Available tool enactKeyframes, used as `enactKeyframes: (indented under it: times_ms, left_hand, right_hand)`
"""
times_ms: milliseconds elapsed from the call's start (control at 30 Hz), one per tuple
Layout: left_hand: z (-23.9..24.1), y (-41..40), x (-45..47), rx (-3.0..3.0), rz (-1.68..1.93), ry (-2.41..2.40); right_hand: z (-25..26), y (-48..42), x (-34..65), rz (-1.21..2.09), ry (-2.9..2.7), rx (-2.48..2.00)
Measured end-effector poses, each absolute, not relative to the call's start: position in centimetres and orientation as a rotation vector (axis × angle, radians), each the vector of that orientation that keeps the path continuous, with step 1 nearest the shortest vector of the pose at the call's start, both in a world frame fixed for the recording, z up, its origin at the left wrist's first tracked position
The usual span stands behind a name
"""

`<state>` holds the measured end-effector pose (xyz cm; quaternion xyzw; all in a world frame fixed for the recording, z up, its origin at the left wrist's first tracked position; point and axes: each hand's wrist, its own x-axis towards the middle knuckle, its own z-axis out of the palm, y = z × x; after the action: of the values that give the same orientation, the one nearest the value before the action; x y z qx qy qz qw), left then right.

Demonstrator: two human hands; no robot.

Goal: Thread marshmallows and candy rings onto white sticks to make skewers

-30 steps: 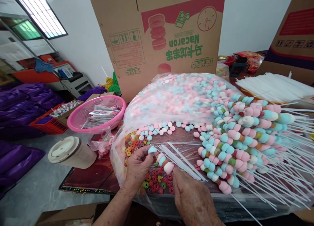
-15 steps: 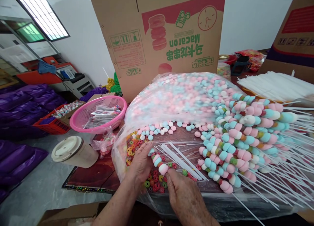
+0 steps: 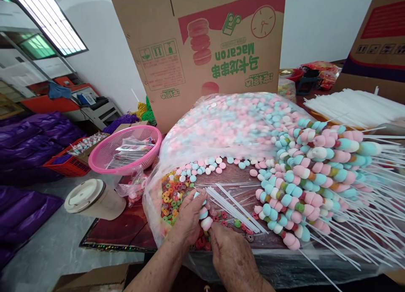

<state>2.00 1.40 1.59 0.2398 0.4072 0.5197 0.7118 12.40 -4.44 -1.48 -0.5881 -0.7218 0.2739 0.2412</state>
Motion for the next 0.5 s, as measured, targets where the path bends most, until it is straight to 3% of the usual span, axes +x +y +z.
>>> enactKeyframes:
  times_ms: [300, 500]
  left_hand:
    - [1.6, 1.6, 0.9, 0.192, 1.275, 0.735]
    - [1.1, 1.2, 2.0, 0.365, 1.315, 0.825]
  right_hand:
    - [-0.8, -4.1, 13.2, 0.760, -1.827, -1.449]
    - [-1.0, -4.3, 13.1, 0.668, -1.916, -1.510]
